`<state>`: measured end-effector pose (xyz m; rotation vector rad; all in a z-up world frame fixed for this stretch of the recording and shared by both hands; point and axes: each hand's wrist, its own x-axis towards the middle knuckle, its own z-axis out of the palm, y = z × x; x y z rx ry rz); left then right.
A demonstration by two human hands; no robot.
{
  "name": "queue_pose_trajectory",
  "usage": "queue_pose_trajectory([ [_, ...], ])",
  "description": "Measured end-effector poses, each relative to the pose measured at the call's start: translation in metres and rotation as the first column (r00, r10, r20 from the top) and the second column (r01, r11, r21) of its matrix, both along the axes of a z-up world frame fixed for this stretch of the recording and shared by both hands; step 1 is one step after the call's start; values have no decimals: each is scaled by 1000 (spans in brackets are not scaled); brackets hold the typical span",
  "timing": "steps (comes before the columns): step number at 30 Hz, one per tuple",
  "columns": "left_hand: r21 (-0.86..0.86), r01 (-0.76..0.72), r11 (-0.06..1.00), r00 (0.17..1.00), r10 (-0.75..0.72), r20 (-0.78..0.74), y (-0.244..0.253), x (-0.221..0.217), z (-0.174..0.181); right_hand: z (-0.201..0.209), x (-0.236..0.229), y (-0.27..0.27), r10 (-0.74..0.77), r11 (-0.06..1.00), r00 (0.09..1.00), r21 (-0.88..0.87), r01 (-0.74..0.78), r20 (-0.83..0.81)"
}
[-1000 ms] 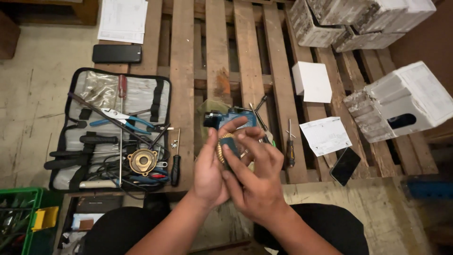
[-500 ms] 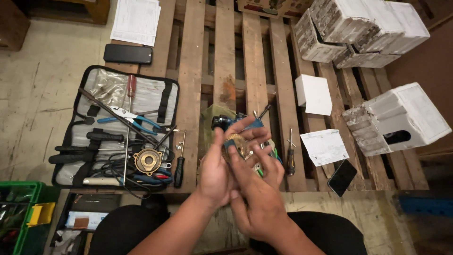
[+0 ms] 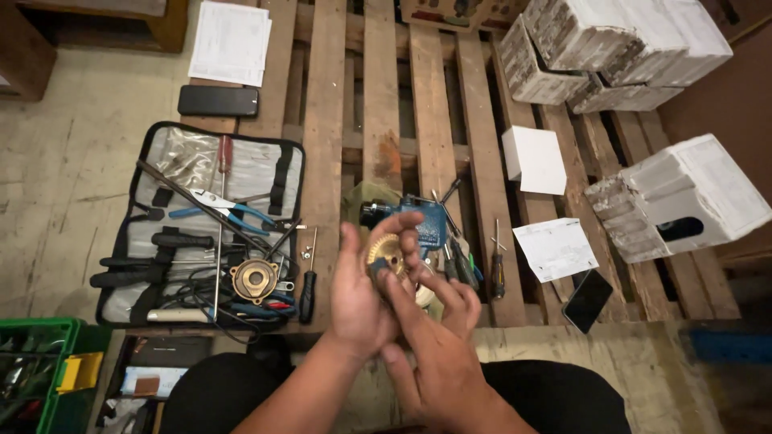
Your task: The person cleans a brass gear with a cloth, then places it into a blue gearbox housing. They rotate the gear inside the housing to check its fit and alignment, then remove it and repeat the process.
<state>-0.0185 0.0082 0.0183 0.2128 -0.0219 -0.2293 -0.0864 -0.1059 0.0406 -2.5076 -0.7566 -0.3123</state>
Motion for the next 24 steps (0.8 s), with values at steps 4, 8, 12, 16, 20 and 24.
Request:
queue_pose_trajectory([
  [4,115,15,993,998,-22,60,-6,-4,-7,3,14,4,-39,998,999,-49,39,-4],
  [8,40,22,999,1000,-22,13,3,-1,2,4,5,5,8,1000,997,-7,-9,-73],
  [12,1,53,999,998,-53,24,-11,-8,-4,6,16,7,-8,996,1000,-88,9,16],
  [16,57,44,997,999,-45,20,-2,-5,7,7,8,3,12,996,999,-84,-9,46],
  [20,43,-8,999,1000,7,24,-4,-9,1,2,9,3,53,998,999,-29,-53,3],
  [24,-7,-27,1000,999,28,36,-3,-8,8,-2,6,3,60,996,995,-77,-54,80],
])
